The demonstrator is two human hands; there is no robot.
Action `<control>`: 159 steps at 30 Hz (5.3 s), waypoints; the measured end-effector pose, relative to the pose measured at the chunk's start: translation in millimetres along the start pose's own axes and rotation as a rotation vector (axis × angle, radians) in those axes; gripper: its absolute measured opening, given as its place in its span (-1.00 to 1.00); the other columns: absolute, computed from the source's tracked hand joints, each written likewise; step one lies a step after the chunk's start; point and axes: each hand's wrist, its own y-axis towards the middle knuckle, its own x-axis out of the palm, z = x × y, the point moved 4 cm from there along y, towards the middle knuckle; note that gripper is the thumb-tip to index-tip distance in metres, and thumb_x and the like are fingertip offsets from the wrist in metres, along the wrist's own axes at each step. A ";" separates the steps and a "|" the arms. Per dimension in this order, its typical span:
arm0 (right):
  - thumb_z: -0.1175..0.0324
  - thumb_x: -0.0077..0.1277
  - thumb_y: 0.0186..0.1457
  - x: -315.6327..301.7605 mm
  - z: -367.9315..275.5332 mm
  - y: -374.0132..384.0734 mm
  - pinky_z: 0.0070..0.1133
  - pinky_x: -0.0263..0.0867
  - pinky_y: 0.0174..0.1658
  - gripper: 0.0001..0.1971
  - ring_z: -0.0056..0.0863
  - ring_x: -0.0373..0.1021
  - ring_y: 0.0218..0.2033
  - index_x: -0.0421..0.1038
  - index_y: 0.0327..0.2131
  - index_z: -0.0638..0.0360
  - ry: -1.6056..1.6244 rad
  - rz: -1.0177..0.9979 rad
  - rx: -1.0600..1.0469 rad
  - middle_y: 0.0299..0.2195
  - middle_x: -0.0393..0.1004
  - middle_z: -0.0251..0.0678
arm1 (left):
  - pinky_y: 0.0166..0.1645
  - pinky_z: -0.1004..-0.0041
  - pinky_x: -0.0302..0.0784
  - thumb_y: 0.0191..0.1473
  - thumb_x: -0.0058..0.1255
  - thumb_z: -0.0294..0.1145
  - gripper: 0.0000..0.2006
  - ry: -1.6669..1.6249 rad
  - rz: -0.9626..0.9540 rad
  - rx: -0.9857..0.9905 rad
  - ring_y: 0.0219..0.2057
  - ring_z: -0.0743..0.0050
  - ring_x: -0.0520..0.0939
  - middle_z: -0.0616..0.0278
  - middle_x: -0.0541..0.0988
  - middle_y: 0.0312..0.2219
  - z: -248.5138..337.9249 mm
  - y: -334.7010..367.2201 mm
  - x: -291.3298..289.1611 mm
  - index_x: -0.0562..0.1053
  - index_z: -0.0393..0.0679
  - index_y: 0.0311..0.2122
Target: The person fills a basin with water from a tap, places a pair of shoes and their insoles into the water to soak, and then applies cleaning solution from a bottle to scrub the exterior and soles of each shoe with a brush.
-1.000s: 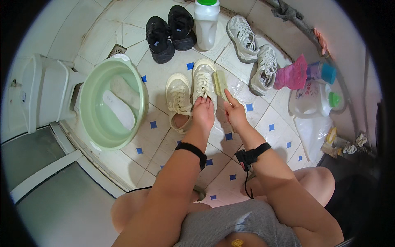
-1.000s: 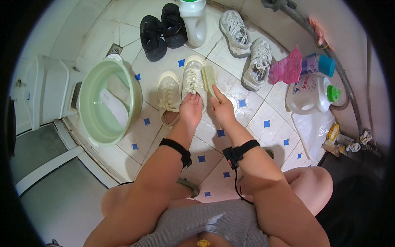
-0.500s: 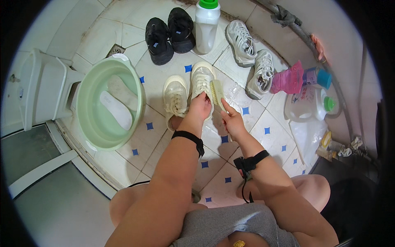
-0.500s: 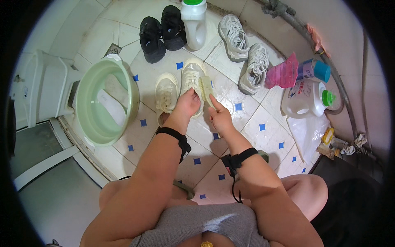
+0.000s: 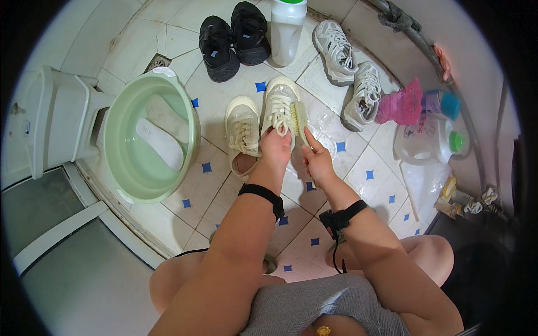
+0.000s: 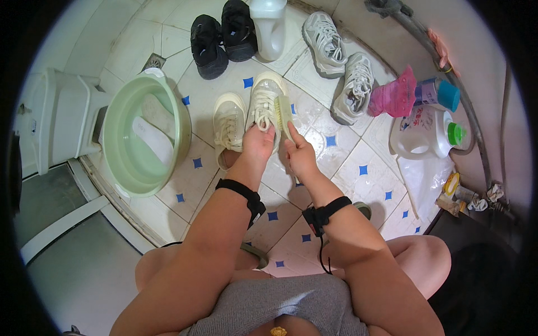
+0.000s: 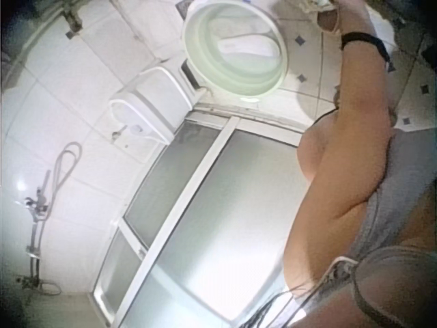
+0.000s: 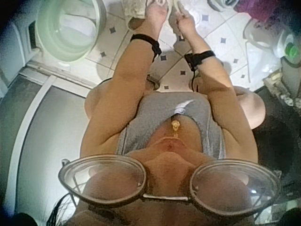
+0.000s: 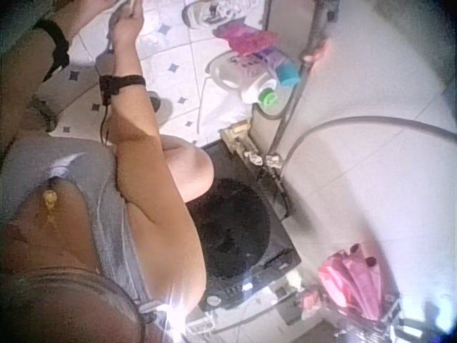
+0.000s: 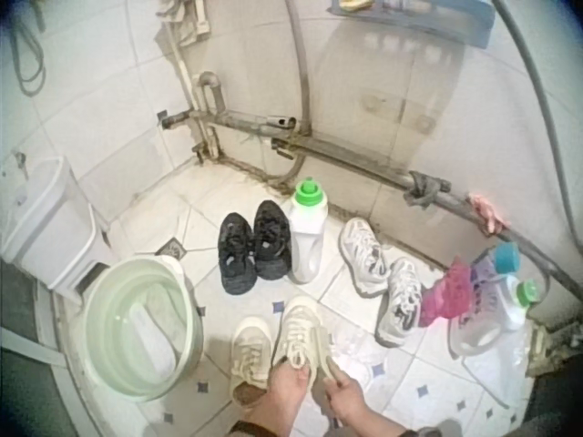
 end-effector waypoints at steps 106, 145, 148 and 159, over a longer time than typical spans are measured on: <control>0.33 -0.24 0.17 17.2 29.5 61.4 -0.76 0.08 -0.53 -0.56 -0.75 0.08 -0.63 0.11 0.15 -0.06 0.061 0.056 -0.201 -0.64 0.22 -0.47 | -0.56 0.56 0.30 0.07 -0.06 -0.35 -0.90 0.497 0.358 0.082 -0.61 0.52 0.38 0.35 0.41 -0.56 20.1 19.1 -35.5 0.39 -0.12 -0.33; 0.37 -0.25 0.16 32.6 77.9 -26.2 -0.54 0.19 -0.03 -0.55 -0.30 0.33 -0.05 0.07 0.15 -0.02 -0.079 0.045 -0.284 -0.05 0.32 -0.01 | -0.02 0.36 0.38 0.13 -0.21 -0.41 -0.67 0.481 0.215 0.044 -0.08 0.29 0.43 0.21 0.40 -0.09 10.6 12.9 -12.2 0.26 -0.18 0.02; 0.24 -0.33 0.18 24.4 42.3 15.4 -0.43 0.25 -0.19 -0.58 -0.08 0.36 -0.19 0.08 0.14 -0.10 -0.189 0.022 -0.240 -0.20 0.34 0.13 | -0.02 0.34 0.38 0.14 -0.21 -0.40 -0.68 0.477 0.225 -0.035 -0.09 0.30 0.43 0.21 0.40 -0.09 10.6 15.0 -15.4 0.25 -0.17 0.02; 0.44 -0.21 0.11 27.4 35.0 -7.1 -0.42 0.28 -0.31 -0.54 -0.17 0.37 -0.48 0.13 0.12 0.06 -0.445 0.020 -0.524 -0.38 0.43 0.06 | -0.15 0.41 0.40 0.09 -0.12 -0.31 -0.81 0.287 0.229 -0.164 -0.24 0.33 0.47 0.24 0.49 -0.30 12.2 24.1 -30.1 0.42 -0.12 -0.21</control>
